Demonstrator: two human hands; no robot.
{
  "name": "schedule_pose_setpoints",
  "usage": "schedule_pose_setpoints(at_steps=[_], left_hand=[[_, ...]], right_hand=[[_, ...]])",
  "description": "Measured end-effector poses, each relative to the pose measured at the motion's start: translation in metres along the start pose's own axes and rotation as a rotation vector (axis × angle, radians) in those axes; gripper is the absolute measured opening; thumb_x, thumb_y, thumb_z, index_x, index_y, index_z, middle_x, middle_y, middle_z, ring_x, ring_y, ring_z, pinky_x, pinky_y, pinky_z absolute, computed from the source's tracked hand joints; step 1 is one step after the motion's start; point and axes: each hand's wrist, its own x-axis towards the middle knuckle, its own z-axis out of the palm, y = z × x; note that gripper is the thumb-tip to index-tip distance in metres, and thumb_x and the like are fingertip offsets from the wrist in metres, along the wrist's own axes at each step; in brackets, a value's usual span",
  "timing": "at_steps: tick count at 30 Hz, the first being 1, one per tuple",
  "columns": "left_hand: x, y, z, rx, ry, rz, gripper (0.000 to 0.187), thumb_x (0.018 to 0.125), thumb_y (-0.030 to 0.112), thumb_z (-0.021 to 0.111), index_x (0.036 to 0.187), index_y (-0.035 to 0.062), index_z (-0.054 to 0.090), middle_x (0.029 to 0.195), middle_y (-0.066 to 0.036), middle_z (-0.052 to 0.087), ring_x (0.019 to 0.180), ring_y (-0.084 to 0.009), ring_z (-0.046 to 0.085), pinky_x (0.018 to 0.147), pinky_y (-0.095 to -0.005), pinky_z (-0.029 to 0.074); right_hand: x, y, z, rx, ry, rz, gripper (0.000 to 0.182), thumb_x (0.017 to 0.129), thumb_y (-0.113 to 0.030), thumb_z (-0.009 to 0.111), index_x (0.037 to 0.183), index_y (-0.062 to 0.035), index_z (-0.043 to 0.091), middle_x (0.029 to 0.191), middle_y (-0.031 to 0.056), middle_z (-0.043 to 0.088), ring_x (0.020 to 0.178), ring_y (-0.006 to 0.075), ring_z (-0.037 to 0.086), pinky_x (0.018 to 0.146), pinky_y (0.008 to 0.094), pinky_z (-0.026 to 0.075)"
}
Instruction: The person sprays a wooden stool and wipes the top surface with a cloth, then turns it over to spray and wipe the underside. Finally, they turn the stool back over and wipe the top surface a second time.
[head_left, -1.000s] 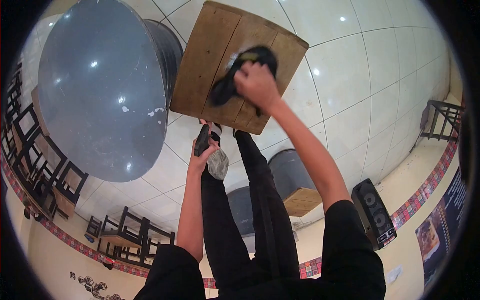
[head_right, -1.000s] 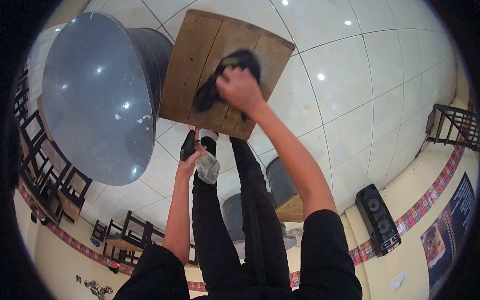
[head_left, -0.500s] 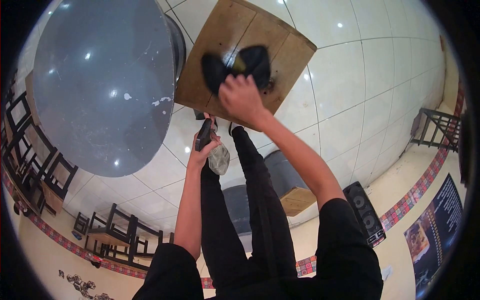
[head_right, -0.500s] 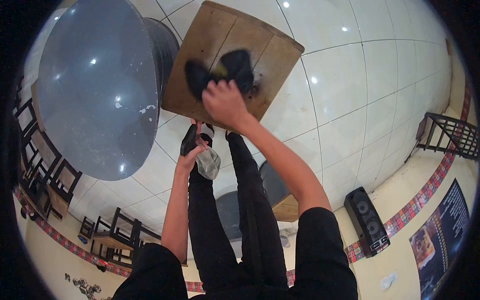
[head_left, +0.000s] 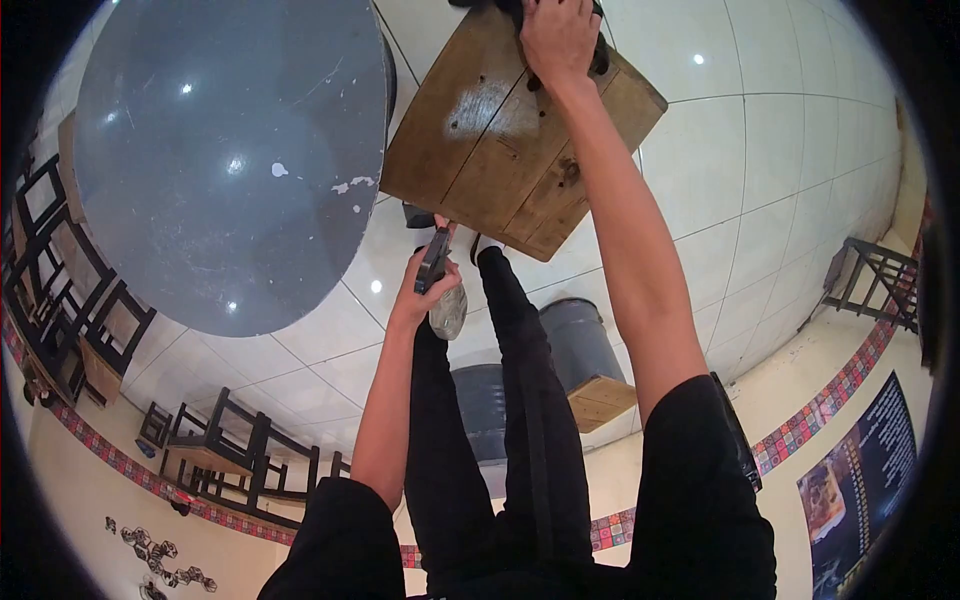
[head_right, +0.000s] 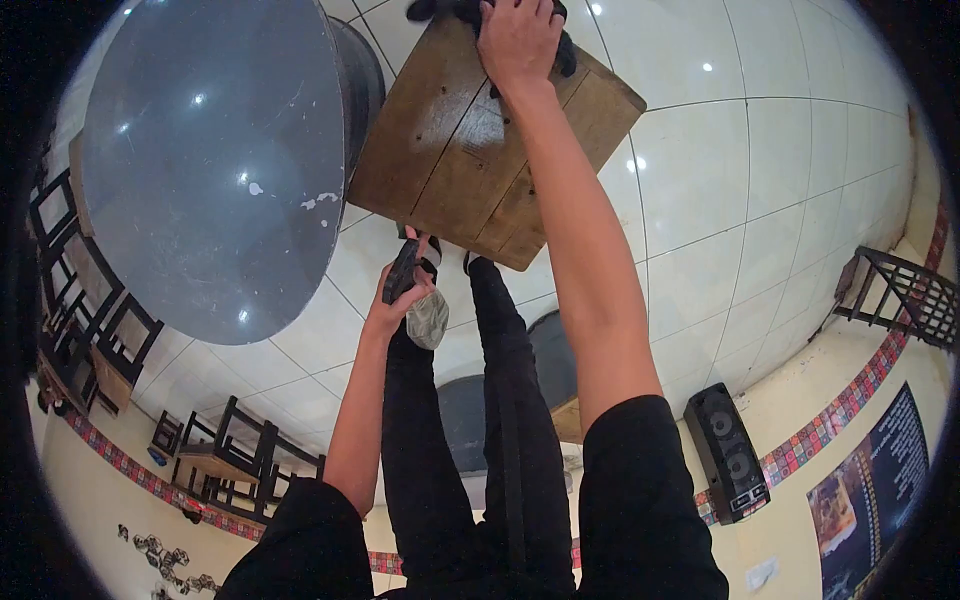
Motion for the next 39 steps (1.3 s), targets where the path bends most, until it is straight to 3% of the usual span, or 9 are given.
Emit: schedule_pose_setpoints(at_steps=[6,11,16,21,23,26,31,35,39], left_hand=[[0.001,-0.001,0.000,0.004,-0.056,0.031,0.057,0.074,0.010,0.072,0.127,0.0004,0.054,0.079,-0.004,0.061,0.077,-0.0138,0.058,0.075,-0.0299,0.048],[0.001,-0.007,-0.003,0.118,-0.093,0.044,0.080,0.073,0.008,0.071,0.147,0.0029,0.039,0.078,-0.005,0.060,0.074,-0.0139,0.058,0.071,-0.0290,0.048],[0.003,0.004,-0.011,0.231,-0.178,0.034,0.085,0.074,0.005,0.063,0.152,0.0098,0.033,0.096,-0.008,0.066,0.071,-0.0117,0.053,0.069,-0.0264,0.047],[0.002,0.018,-0.006,0.232,-0.138,0.017,0.082,0.075,0.014,0.070,0.149,0.0014,0.035,0.111,-0.009,0.062,0.078,-0.0106,0.057,0.075,-0.0274,0.049],[0.003,0.016,0.000,0.181,-0.142,-0.006,0.085,0.075,0.014,0.069,0.150,0.0018,0.032,0.124,-0.012,0.061,0.078,-0.0104,0.056,0.075,-0.0271,0.049],[0.004,0.009,0.002,0.063,-0.144,0.063,0.088,0.075,0.011,0.068,0.152,0.0026,0.028,0.144,-0.016,0.049,0.077,-0.0106,0.055,0.076,-0.0265,0.049],[0.001,-0.001,-0.002,0.037,-0.115,0.038,0.084,0.075,0.008,0.070,0.151,0.0062,0.033,0.110,-0.009,0.063,0.075,-0.0118,0.056,0.075,-0.0284,0.048],[-0.001,-0.011,-0.007,0.083,-0.109,-0.013,0.080,0.076,0.007,0.069,0.149,0.0039,0.038,0.086,-0.004,0.058,0.078,-0.0128,0.056,0.076,-0.0287,0.048],[0.003,-0.013,-0.013,0.177,-0.107,0.003,0.078,0.075,0.004,0.069,0.147,0.0029,0.039,0.091,-0.005,0.060,0.080,-0.0123,0.057,0.077,-0.0283,0.048]], right_hand=[[-0.079,-0.042,0.012,0.136,-0.011,-0.541,0.022,0.080,-0.019,0.063,0.100,-0.0115,0.060,0.086,0.0033,0.059,0.077,0.0230,0.061,0.071,0.0397,0.043],[-0.176,-0.066,0.004,0.338,-0.327,-1.004,0.026,0.079,-0.021,0.061,0.104,-0.0167,0.064,0.094,0.0015,0.062,0.088,0.0168,0.062,0.076,0.0333,0.045],[-0.132,-0.030,0.009,0.499,-0.226,-1.078,0.025,0.076,-0.017,0.063,0.101,-0.0184,0.070,0.093,0.0043,0.059,0.086,0.0209,0.061,0.074,0.0363,0.046],[-0.011,0.025,0.014,0.340,0.187,-0.464,0.021,0.082,-0.011,0.062,0.102,-0.0149,0.070,0.087,0.0081,0.061,0.073,0.0288,0.064,0.063,0.0385,0.052],[0.011,0.017,-0.006,0.340,0.119,-0.027,0.021,0.094,-0.021,0.055,0.108,-0.0090,0.065,0.101,0.0167,0.062,0.092,0.0340,0.064,0.078,0.0447,0.052],[0.005,-0.004,0.002,0.210,0.040,0.044,0.026,0.093,-0.021,0.055,0.113,-0.0096,0.066,0.102,0.0173,0.062,0.093,0.0349,0.064,0.079,0.0454,0.052],[-0.098,-0.042,0.014,0.268,0.002,-0.469,0.038,0.076,-0.015,0.064,0.114,-0.0154,0.065,0.080,0.0051,0.058,0.062,0.0239,0.063,0.055,0.0369,0.050],[-0.181,-0.054,0.000,0.422,-0.408,-0.940,0.037,0.080,-0.018,0.061,0.116,-0.0130,0.066,0.091,0.0046,0.060,0.078,0.0190,0.066,0.068,0.0345,0.051],[-0.161,-0.034,0.004,0.424,-0.311,-0.969,0.035,0.081,-0.021,0.062,0.115,-0.0180,0.068,0.098,0.0069,0.057,0.087,0.0208,0.062,0.072,0.0334,0.049]])
